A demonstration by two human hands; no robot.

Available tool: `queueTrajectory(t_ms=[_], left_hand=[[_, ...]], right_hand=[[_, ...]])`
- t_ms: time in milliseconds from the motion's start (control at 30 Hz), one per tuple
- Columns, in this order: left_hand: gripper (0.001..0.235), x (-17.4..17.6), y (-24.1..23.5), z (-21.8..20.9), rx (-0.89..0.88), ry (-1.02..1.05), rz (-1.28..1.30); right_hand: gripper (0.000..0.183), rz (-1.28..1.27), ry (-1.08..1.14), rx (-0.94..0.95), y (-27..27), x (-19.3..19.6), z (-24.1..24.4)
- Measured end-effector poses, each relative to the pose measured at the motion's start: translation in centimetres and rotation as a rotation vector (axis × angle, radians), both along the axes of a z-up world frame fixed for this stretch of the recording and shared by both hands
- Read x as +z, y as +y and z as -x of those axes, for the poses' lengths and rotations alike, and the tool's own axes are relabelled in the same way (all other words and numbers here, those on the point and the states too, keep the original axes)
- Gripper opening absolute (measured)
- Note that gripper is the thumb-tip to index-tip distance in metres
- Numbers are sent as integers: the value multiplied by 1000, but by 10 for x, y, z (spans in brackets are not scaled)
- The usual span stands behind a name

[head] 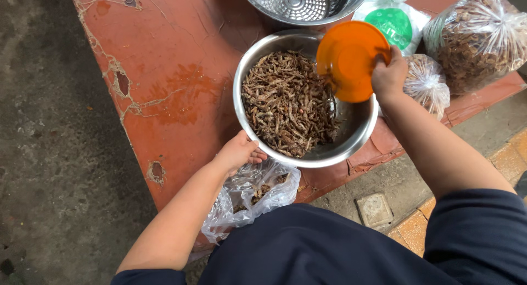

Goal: The person scoops dried fish from a metal bowl into a plastic bag using an orange plate. They repeat the scooping and pouring process multiple times, then tie the bag closed and place it on the table with other filled bags.

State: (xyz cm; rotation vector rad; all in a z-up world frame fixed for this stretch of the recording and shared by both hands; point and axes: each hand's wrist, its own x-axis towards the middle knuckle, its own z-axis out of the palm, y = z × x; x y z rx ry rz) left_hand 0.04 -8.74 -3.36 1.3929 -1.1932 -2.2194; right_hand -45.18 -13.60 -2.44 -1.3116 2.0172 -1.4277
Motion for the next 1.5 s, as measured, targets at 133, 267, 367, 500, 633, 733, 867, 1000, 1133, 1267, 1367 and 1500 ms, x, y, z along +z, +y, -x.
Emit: queueTrajectory(t_ms=[133, 267, 367, 500, 633, 733, 867, 1000, 1133, 1267, 1367, 1500], left_hand=[[22, 1, 0, 0, -10, -14, 14], [21, 6, -1, 1, -1, -8, 18], [20, 8, 0, 2, 1, -24, 37], [20, 11, -2, 3, 5, -26, 52], [20, 16, -5, 5, 9, -2, 74], [21, 17, -7, 6, 19, 18, 72], [21, 15, -4, 8, 27, 26, 26], [22, 12, -2, 7, 29, 32, 54], [22, 14, -3, 4, 23, 11, 63], [23, 19, -3, 4, -12, 12, 87], [23, 21, -6, 5, -1, 19, 94], [25, 19, -3, 5, -20, 32, 82]], right_hand=[[23, 126, 173, 74, -14, -8, -10], [26, 72, 162, 113, -30, -25, -7], [24, 6, -164, 110, -44, -42, 3], [27, -159, -248, 28, -45, -69, 16], [29, -390, -287, -10, -36, -97, 13], [30, -526, -349, -39, -38, -106, 14], [34, -384, -212, -61, -40, -115, 8], [38, -502, -346, 24, -35, -113, -6], [39, -511, -562, 65, -28, -98, -27], [39, -595, -425, -35, -25, -86, -39], [38, -528, -717, 93, -26, -89, -46], [39, -563, -685, 29, -21, -98, -44]])
